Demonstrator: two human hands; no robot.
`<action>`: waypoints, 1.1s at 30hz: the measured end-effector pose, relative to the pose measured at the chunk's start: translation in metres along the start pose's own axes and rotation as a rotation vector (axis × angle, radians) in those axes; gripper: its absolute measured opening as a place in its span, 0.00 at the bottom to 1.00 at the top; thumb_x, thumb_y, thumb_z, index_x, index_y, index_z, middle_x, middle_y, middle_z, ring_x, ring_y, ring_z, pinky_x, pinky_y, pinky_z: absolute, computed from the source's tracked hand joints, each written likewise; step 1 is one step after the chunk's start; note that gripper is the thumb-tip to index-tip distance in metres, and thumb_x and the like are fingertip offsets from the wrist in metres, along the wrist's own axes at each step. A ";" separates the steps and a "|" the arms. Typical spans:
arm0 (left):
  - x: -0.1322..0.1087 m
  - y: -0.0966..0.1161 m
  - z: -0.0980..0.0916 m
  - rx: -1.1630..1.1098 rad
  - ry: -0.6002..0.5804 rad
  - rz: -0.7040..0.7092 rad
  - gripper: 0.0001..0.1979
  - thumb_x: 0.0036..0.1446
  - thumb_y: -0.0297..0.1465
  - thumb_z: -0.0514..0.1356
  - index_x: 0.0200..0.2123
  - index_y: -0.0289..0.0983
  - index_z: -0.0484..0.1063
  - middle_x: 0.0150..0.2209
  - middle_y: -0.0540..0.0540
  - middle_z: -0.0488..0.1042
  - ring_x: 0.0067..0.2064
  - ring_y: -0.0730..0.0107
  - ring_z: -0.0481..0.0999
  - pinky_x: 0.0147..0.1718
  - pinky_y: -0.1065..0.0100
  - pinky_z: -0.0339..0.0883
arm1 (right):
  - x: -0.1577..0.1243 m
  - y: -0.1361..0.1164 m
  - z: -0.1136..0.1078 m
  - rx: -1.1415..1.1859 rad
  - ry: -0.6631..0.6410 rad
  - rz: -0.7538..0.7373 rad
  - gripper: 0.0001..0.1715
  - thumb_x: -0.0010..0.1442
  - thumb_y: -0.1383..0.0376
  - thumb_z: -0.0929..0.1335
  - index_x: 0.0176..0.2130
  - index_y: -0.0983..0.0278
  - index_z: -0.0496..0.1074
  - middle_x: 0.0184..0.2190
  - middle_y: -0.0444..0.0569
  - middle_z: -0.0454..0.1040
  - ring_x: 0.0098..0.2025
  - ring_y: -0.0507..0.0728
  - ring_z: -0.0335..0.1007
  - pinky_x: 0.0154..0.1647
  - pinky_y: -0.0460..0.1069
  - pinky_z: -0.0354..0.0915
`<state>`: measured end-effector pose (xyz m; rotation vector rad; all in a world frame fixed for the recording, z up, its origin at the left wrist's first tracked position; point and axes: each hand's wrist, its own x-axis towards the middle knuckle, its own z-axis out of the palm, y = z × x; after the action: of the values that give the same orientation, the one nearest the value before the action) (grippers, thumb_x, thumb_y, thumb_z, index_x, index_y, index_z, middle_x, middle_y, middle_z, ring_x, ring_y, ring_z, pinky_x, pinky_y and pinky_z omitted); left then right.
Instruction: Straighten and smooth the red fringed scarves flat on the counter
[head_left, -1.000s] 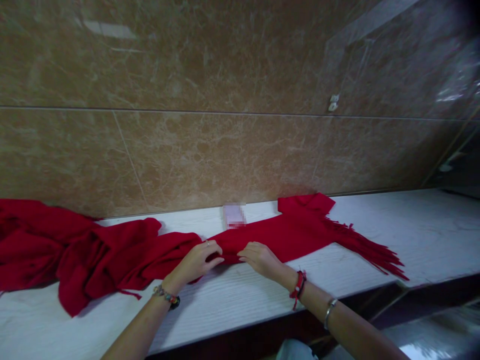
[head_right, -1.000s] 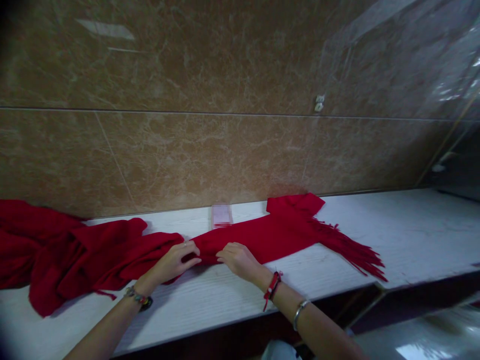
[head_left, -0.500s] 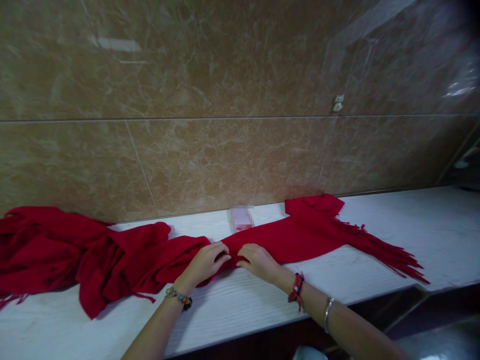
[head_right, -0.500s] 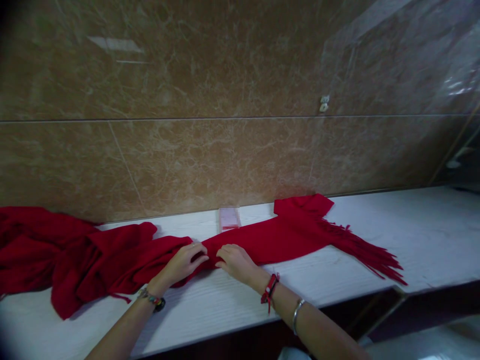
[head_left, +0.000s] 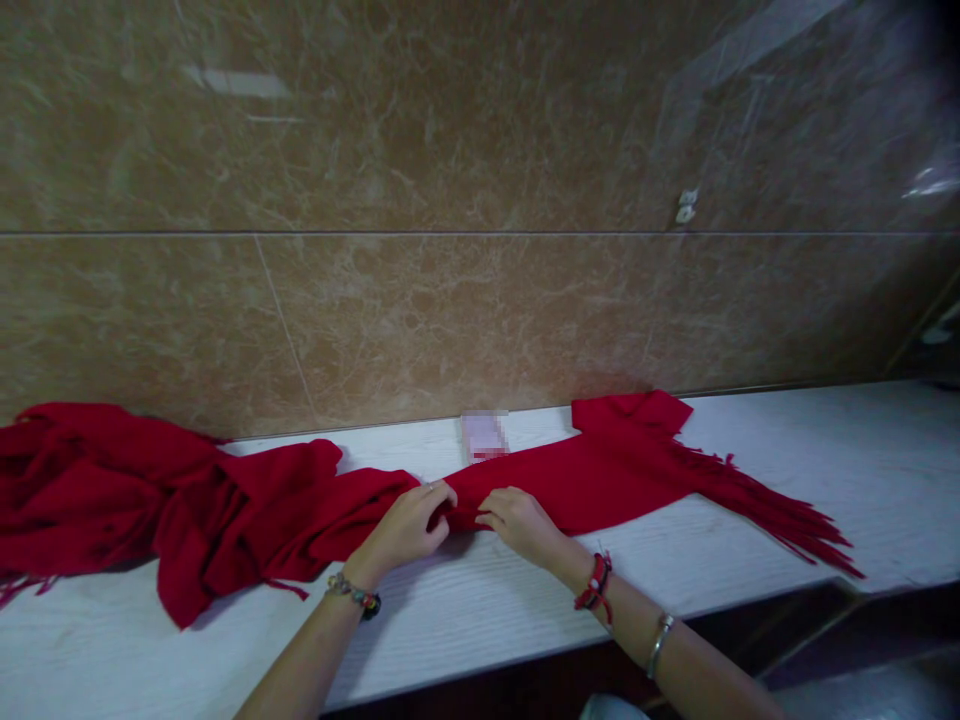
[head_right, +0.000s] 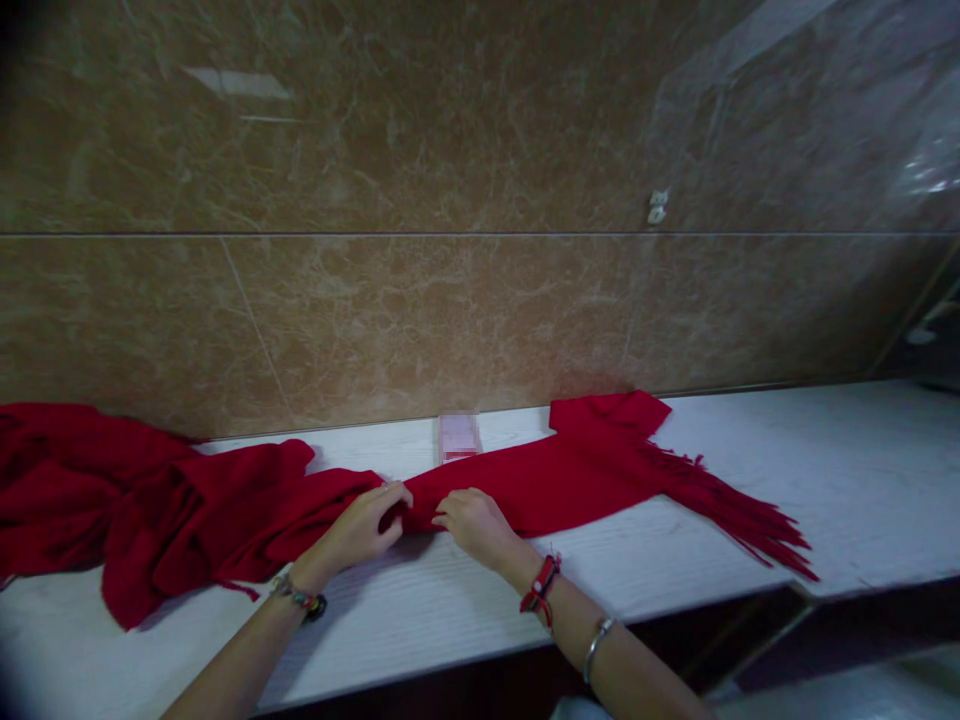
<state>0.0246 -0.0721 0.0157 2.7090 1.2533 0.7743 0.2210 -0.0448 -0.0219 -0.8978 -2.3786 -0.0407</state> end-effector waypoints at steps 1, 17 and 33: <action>0.000 0.001 0.001 0.026 0.005 -0.003 0.12 0.44 0.20 0.50 0.34 0.37 0.64 0.33 0.48 0.70 0.33 0.69 0.68 0.34 0.70 0.62 | 0.000 -0.001 -0.001 0.003 0.007 0.003 0.04 0.55 0.67 0.67 0.30 0.66 0.72 0.28 0.47 0.74 0.30 0.53 0.68 0.34 0.46 0.60; 0.001 -0.003 0.006 0.170 0.079 0.011 0.12 0.49 0.20 0.50 0.35 0.37 0.68 0.34 0.47 0.73 0.34 0.68 0.70 0.36 0.67 0.64 | -0.003 0.002 0.000 0.006 0.067 -0.034 0.07 0.59 0.66 0.64 0.37 0.64 0.71 0.34 0.48 0.75 0.35 0.53 0.70 0.39 0.48 0.59; 0.004 0.004 0.004 0.470 0.103 -0.136 0.11 0.46 0.21 0.51 0.34 0.36 0.67 0.35 0.42 0.71 0.39 0.59 0.69 0.39 0.60 0.61 | -0.002 0.003 -0.004 -0.064 0.039 0.026 0.07 0.59 0.68 0.63 0.32 0.65 0.70 0.30 0.48 0.74 0.32 0.53 0.68 0.37 0.48 0.59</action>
<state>0.0318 -0.0714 0.0146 2.9119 1.8248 0.6815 0.2259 -0.0447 -0.0205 -0.9488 -2.3405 -0.1242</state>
